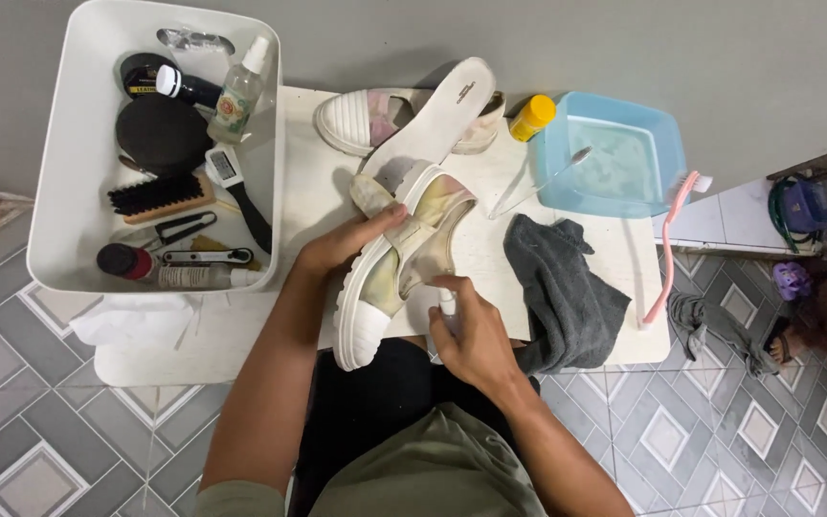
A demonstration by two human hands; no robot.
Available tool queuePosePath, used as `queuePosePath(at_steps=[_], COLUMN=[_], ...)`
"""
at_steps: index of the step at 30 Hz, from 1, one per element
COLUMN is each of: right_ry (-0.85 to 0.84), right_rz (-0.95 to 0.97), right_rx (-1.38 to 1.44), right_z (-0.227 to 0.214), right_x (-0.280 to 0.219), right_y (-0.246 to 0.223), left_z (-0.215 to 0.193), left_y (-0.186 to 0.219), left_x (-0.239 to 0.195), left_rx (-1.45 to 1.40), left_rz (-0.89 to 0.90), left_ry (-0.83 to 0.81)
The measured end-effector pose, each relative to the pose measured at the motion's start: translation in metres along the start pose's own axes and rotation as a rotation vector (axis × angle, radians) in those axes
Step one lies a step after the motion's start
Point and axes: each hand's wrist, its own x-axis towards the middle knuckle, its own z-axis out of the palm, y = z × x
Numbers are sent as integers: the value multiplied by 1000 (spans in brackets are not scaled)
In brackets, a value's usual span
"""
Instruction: The person cleans a white sneaker by applying liquid from a bottle and scrubbing with a toothbrush. They then wipe the shoe with a cloth and continue scrubbing the sole with the toothbrush.
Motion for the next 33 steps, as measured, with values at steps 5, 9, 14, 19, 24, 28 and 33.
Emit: queuePosePath(at_steps=[5, 9, 14, 19, 24, 28, 33], right_ry=[122, 273, 262, 271, 342, 419, 339], right_rz=[-60, -113, -119, -145, -150, -164, -120], right_rx=[43, 56, -32, -58, -24, -33, -24], right_z=[-12, -38, -14, -6, -14, -27, -27], right_x=[19, 32, 20, 20, 26, 33, 30], right_y=[6, -1, 24, 37, 36, 24, 26], left_z=[14, 25, 18, 24, 30, 37, 25], left_y=[16, 26, 14, 23, 24, 27, 5], left_x=[-12, -20, -12, -15, -15, -19, -6], left_rx=[8, -24, -93, -77, -115, -74, -134], left_rz=[36, 35, -41, -116, -165, -163, -143], left_ry=[-18, 12, 85, 70, 104, 96, 85])
